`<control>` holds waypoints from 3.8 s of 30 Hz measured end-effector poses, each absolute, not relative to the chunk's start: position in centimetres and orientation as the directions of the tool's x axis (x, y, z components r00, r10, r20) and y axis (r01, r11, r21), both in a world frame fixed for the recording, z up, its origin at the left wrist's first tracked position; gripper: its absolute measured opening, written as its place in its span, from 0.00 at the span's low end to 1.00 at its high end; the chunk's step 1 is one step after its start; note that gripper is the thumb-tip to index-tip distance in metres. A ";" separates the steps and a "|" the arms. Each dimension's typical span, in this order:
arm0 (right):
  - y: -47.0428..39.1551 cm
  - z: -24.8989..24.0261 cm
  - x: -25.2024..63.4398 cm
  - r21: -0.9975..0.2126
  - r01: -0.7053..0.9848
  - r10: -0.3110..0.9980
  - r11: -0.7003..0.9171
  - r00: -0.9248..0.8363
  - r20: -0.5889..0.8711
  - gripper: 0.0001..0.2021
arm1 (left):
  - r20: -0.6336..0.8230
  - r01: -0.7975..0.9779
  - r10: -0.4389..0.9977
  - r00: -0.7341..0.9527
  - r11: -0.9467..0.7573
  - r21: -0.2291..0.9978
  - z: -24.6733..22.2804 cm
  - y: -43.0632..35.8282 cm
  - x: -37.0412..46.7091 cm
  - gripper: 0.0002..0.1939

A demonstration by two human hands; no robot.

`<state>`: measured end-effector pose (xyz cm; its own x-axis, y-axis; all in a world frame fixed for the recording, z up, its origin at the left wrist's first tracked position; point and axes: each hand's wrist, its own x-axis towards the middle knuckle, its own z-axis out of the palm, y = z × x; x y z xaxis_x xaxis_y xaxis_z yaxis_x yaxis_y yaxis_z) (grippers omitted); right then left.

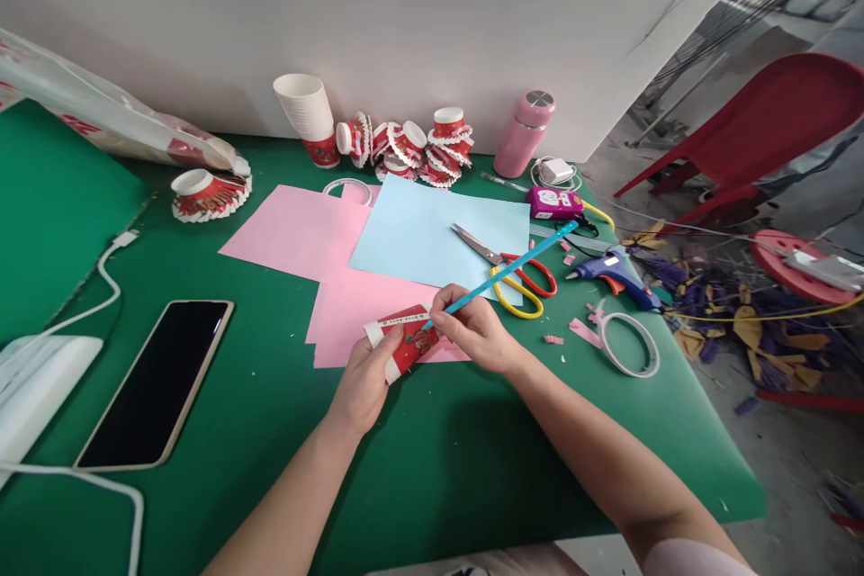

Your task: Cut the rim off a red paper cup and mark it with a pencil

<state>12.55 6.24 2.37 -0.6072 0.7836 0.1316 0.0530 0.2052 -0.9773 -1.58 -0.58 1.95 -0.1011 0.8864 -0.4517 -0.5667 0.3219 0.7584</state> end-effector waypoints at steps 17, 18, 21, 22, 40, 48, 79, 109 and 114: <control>5.8 2.6 12.9 -0.824 0.215 0.676 0.525 -0.694 0.249 0.05 | -0.481 -0.560 0.873 -0.079 0.360 0.746 1.6 -0.6 -1.8 0.16; 5.8 2.6 12.9 -0.825 0.217 0.677 0.522 -0.694 0.246 0.05 | -0.480 -0.561 0.874 -0.076 0.361 0.745 1.5 -0.6 -1.9 0.16; 5.7 2.7 12.8 -0.833 0.211 0.679 0.512 -0.693 0.242 0.06 | -0.479 -0.565 0.875 -0.065 0.364 0.741 1.5 -0.6 -1.9 0.15; 5.7 2.6 12.7 -0.835 0.209 0.682 0.509 -0.689 0.243 0.06 | -0.476 -0.564 0.877 -0.062 0.363 0.742 1.5 -0.6 -1.9 0.15; 5.6 2.4 12.5 -0.837 0.226 0.728 0.498 -0.633 0.262 0.03 | -0.443 -0.542 0.896 -0.026 0.359 0.760 1.3 -0.9 -1.9 0.12; 5.5 2.4 12.4 -0.849 0.240 0.750 0.470 -0.616 0.241 0.04 | -0.432 -0.525 0.901 -0.024 0.356 0.773 1.2 -1.0 -1.9 0.14; 6.5 2.4 12.0 -0.987 -0.018 0.850 0.161 -0.506 0.148 0.14 | -0.449 -0.590 0.882 -0.141 0.289 0.753 1.7 -0.7 -1.5 0.19; 6.3 1.5 12.4 -0.794 0.171 0.674 0.583 -0.647 0.356 0.05 | -0.471 -0.538 0.879 -0.077 0.361 0.762 1.5 -0.5 -2.3 0.15; 6.2 1.4 12.3 -0.783 0.197 0.678 0.591 -0.646 0.349 0.05 | -0.456 -0.515 0.886 -0.087 0.352 0.782 1.3 -0.6 -2.3 0.14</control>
<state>12.35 6.22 1.44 -0.6462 0.6785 0.3493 0.1971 0.5906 -0.7825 -2.35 -0.61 1.27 -0.0873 0.8858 -0.4558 -0.5147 0.3517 0.7819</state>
